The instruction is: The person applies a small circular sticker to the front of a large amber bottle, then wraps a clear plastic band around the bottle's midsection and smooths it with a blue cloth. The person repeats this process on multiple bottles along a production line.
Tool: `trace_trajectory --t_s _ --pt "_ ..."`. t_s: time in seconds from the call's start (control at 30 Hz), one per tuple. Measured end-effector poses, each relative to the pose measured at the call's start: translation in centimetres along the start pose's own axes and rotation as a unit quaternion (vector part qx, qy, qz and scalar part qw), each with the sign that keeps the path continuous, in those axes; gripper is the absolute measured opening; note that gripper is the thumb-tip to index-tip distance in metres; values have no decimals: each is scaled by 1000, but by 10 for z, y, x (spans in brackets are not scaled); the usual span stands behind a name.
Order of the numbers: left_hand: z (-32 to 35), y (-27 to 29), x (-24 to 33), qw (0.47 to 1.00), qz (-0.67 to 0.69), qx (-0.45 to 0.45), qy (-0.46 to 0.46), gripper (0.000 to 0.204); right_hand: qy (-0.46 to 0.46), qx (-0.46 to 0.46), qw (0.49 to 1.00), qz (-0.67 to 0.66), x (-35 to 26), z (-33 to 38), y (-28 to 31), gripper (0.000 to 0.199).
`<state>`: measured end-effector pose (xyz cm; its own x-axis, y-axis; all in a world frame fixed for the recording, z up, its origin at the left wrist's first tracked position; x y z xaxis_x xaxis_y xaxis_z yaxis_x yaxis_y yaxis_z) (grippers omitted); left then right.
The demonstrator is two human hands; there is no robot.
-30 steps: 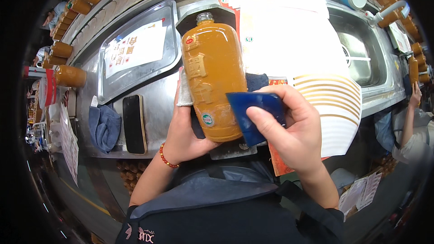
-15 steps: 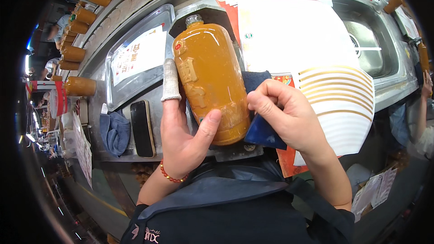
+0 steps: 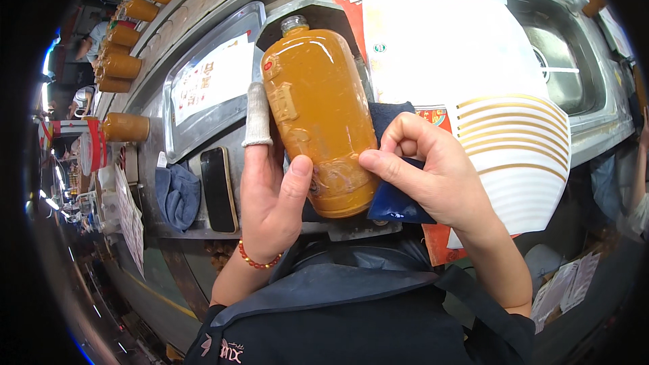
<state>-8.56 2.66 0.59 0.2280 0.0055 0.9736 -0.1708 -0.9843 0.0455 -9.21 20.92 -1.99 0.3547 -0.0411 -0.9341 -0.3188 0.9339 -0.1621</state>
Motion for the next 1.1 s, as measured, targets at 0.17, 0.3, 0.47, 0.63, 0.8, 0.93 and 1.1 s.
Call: trace_trajectory --t_s 0.17,0.3,0.47,0.63,0.8,0.93,1.1 --pt "0 -1 2 998 -56 -38 -3 80 -5 17 1000 -9 1 0 1 19" --pt "2 -3 -1 996 -76 -49 20 83 -5 11 1000 -15 1 0 0 19" --pt "3 0 -4 993 -97 -56 26 81 -1 10 1000 -12 0 1 0 18" --pt "2 0 -1 996 -79 -50 18 83 0 25 1000 -8 5 3 4 16" --pt "10 9 3 983 -175 -51 -28 95 3 99 995 10 10 16 15 13" --pt "25 8 9 964 -255 -60 -34 107 -19 92 994 47 -2 28 5 27" --pt "36 8 -3 950 -307 -39 -28 105 -28 114 993 1 -2 30 -6 37"
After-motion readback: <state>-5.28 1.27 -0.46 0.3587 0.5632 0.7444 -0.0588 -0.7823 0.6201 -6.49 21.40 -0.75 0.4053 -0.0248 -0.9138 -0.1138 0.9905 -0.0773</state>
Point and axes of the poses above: each hand's wrist, its own z-axis away from the middle knuckle, its own y-axis out of the back of the hand, x = y × z, the point moved 7 cm from there along -z, towards the middle knuckle, and after that the axes turned 2 degrees about -y, right-handed, at the moved point
